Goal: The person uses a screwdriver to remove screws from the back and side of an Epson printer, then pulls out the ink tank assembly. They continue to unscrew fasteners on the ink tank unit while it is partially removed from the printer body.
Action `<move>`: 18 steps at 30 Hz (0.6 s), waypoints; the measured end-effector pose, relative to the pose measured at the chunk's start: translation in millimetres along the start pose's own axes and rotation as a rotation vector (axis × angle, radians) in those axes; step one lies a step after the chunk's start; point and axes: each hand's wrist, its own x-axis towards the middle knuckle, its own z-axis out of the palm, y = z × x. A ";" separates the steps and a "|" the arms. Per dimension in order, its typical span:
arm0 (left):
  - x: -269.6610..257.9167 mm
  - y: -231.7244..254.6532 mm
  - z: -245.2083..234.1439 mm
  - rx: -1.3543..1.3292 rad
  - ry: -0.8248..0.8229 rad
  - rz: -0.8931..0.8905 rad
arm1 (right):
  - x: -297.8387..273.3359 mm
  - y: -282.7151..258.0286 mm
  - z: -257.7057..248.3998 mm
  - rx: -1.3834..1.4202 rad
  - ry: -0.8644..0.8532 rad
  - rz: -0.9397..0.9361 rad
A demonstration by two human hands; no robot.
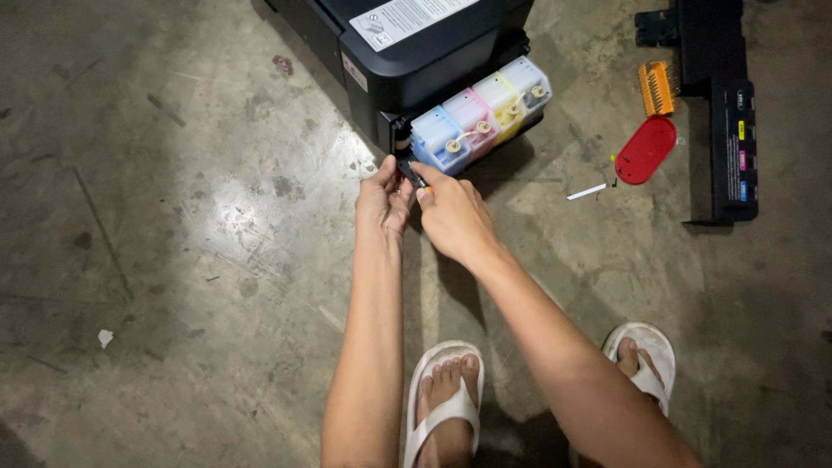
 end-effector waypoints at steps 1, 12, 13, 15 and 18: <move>0.1 0.6 1.0 0.000 0.008 0.008 | -0.3 -0.8 -1.2 0.008 -0.002 0.002; -5.5 -1.2 4.8 0.002 -0.018 0.008 | 12.5 -3.3 0.9 0.039 0.000 -0.039; -5.0 -1.8 4.6 0.001 -0.016 0.002 | 13.8 -3.1 1.0 0.047 -0.002 -0.044; -3.6 -3.8 3.4 0.014 -0.032 -0.003 | 15.6 -2.5 2.5 0.034 0.004 -0.035; -2.2 -5.5 -0.1 0.039 -0.050 -0.002 | 18.9 -2.4 6.4 0.026 0.006 -0.004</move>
